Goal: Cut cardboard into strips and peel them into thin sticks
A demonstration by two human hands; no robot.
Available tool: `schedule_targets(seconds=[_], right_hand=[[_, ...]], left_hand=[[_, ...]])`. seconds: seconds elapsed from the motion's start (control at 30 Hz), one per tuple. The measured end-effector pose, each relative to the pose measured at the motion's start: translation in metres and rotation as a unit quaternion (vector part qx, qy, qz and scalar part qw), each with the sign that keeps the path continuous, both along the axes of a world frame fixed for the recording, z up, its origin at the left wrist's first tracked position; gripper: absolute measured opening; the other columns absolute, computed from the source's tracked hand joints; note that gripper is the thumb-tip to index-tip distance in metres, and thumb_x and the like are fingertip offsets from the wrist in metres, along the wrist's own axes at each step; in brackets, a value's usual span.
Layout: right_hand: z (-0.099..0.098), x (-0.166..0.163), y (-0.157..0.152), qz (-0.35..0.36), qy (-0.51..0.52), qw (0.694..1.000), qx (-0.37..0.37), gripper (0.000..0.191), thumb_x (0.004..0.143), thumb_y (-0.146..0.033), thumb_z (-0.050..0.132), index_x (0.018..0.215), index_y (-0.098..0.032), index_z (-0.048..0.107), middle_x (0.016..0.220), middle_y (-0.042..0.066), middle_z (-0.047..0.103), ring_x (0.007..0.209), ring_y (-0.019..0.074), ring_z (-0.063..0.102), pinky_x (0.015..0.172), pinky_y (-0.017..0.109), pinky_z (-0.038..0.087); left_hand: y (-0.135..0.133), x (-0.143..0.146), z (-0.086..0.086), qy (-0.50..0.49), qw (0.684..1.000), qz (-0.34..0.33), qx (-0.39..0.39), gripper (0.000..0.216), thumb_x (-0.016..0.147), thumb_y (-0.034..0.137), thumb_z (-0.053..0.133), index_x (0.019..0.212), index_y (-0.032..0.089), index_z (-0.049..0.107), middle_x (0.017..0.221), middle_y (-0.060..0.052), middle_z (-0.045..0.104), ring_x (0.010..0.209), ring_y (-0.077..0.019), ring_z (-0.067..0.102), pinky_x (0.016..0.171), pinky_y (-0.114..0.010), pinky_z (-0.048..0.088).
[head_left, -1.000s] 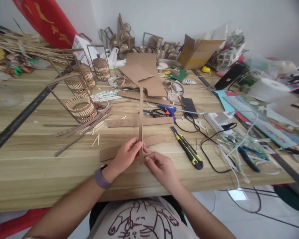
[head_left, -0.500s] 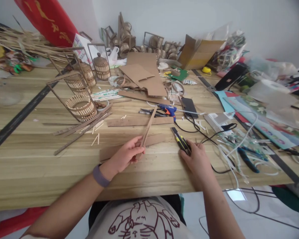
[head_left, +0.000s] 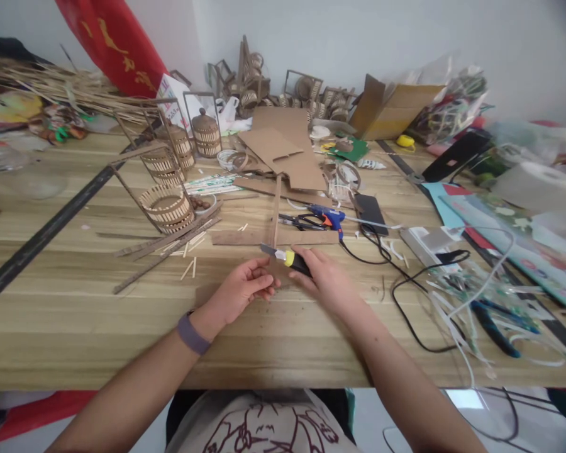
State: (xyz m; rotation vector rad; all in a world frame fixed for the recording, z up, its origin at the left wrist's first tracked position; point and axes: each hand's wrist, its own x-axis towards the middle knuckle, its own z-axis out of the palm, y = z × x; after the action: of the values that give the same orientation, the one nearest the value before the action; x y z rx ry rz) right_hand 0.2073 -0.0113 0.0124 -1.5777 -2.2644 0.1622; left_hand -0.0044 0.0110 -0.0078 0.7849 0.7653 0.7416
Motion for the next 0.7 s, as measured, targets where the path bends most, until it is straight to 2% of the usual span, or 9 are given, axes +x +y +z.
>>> schedule_targets(seconds=[0.1, 0.23, 0.37, 0.7], right_hand=[[-0.008, -0.001, 0.005, 0.029, -0.020, 0.999, -0.004, 0.047, 0.096, -0.048, 0.052, 0.131, -0.017, 0.054, 0.102, 0.014, 0.070, 0.095, 0.0300, 0.067, 0.079, 0.039, 0.053], [-0.016, 0.004, 0.000, 0.042, -0.051, 0.998, -0.007, 0.048, 0.097, -0.052, 0.049, 0.128, -0.016, 0.057, 0.098, 0.013, 0.070, 0.091, 0.0293, 0.068, 0.077, 0.039, 0.052], [-0.018, 0.005, -0.003, 0.042, -0.071, 0.997, -0.008, 0.045, 0.096, -0.052, 0.052, 0.124, -0.018, 0.061, 0.099, 0.013, 0.070, 0.089, 0.0287, 0.067, 0.076, 0.039, 0.051], [-0.021, 0.010, -0.002, 0.060, -0.035, 0.997, -0.029, 0.040, 0.094, -0.048, 0.056, 0.119, -0.019, 0.063, 0.099, 0.013, 0.072, 0.088, 0.0271, 0.069, 0.075, 0.037, 0.052]], left_hand=[[0.002, 0.000, 0.000, 0.018, 0.999, 0.027, 0.009, 0.043, 0.065, 0.024, 0.085, 0.100, 0.013, 0.063, 0.072, -0.001, 0.068, 0.061, -0.0106, 0.061, 0.057, -0.021, 0.047], [0.001, 0.000, 0.003, 0.047, 0.998, 0.027, 0.045, 0.031, 0.068, 0.022, 0.079, 0.093, 0.012, 0.065, 0.074, 0.000, 0.067, 0.063, -0.0091, 0.060, 0.061, -0.022, 0.047], [0.000, 0.001, 0.004, 0.075, 0.995, 0.040, 0.046, 0.035, 0.070, 0.021, 0.077, 0.101, 0.013, 0.063, 0.079, 0.002, 0.068, 0.064, -0.0094, 0.061, 0.066, -0.024, 0.049], [0.000, 0.000, -0.002, 0.108, 0.993, 0.051, 0.025, 0.048, 0.075, 0.016, 0.073, 0.121, 0.014, 0.059, 0.084, 0.001, 0.070, 0.070, -0.0130, 0.067, 0.076, -0.032, 0.055]])
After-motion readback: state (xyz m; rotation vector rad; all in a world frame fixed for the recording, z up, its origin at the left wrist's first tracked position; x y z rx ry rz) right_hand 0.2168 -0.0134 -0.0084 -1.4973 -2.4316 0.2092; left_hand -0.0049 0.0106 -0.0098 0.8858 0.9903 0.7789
